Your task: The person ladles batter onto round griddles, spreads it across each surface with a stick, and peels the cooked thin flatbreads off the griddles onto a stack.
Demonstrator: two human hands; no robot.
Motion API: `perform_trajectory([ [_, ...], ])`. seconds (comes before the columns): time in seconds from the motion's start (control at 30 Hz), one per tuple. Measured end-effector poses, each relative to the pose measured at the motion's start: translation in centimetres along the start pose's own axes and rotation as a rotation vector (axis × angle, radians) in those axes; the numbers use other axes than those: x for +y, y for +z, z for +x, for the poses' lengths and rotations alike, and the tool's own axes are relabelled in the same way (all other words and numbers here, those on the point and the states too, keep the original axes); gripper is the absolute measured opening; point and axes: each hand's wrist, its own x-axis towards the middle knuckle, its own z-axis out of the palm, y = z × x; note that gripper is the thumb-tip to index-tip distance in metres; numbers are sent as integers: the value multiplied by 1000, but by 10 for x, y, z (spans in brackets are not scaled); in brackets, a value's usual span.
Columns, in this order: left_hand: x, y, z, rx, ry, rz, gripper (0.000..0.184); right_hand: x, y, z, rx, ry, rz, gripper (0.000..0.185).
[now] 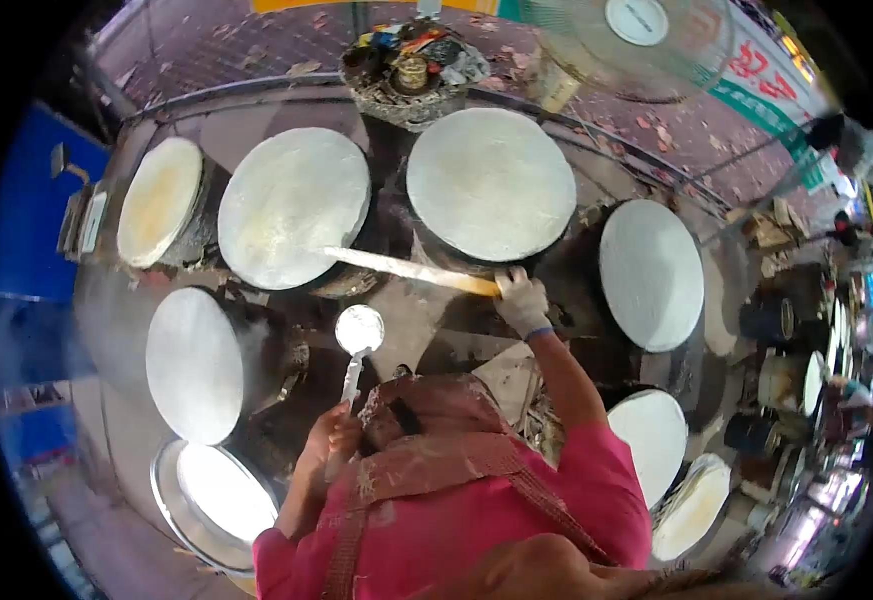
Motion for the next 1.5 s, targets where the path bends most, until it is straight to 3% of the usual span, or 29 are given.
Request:
perform_trajectory([
  [0.07, 2, -32, 14, -267, -151, -193, 34, -10, 7, 43, 52, -44, 43, 49],
  [0.1, -3, -33, 16, -239, -148, -298, 43, -13, 9, 62, 89, -110, 40, 46],
  [0.17, -9, -36, 21, -242, -149, -287, 41, -12, 10, 89, -110, -179, -12, 43],
  [0.2, -13, -33, 21, -226, -120, -322, 41, -1, 42, 100, 24, -257, -178, 41],
  [0.23, -18, -28, 22, -212, -94, -363, 40, 2, 29, 103, 103, -216, -125, 40],
  [0.37, -31, -21, 27, -218, -60, -433, 40, 9, -36, 121, 67, 59, 101, 45],
  [0.43, -34, -18, 27, -260, -71, -420, 40, 24, -33, 106, 311, -180, 57, 54],
  [0.6, -33, -23, 34, -290, -10, -367, 42, 17, -26, 78, -81, -226, 33, 56],
  [0.67, -37, -21, 33, -261, 6, -397, 43, 32, 2, 89, -41, -303, -35, 44],
  [0.77, -42, -16, 30, -250, 45, -408, 43, 45, -28, 118, 55, -338, -106, 33],
  [0.83, -47, -13, 29, -254, 67, -432, 43, 61, -60, 149, 136, -318, -132, 33],
  [0.9, -50, -11, 26, -258, 89, -476, 43, 80, -98, 181, 45, -143, -252, 39],
  [0.97, -52, -19, 22, -286, 122, -440, 42, 104, -137, 201, 280, -175, -209, 24],
  [1.0, -53, -23, 19, -283, 138, -425, 42, 118, -152, 220, 230, -33, -52, 21],
  [1.07, -52, -30, 10, -297, 172, -435, 41, 116, -197, 219, 524, -207, 389, 32],
  [1.1, -52, -34, 5, -314, 191, -462, 40, 138, -203, 235, 454, -109, 787, 28],
  [1.17, -56, -41, -9, -361, 238, -517, 33, 141, -230, 262, 422, -67, 542, 24],
  [1.2, -59, -43, -18, -392, 265, -540, 31, 124, -254, 270, 467, -119, -94, 25],
  [1.23, -61, -56, -27, -429, 269, -536, 27, 94, -278, 264, 618, -335, -176, 28],
  [1.3, -60, -90, -32, -514, 279, -516, 28, 23, -324, 273, 354, -209, -253, 27],
  [1.5, -79, -121, -90, -315, 481, -573, 19, -180, -324, 359, 96, -430, -339, 27],
])
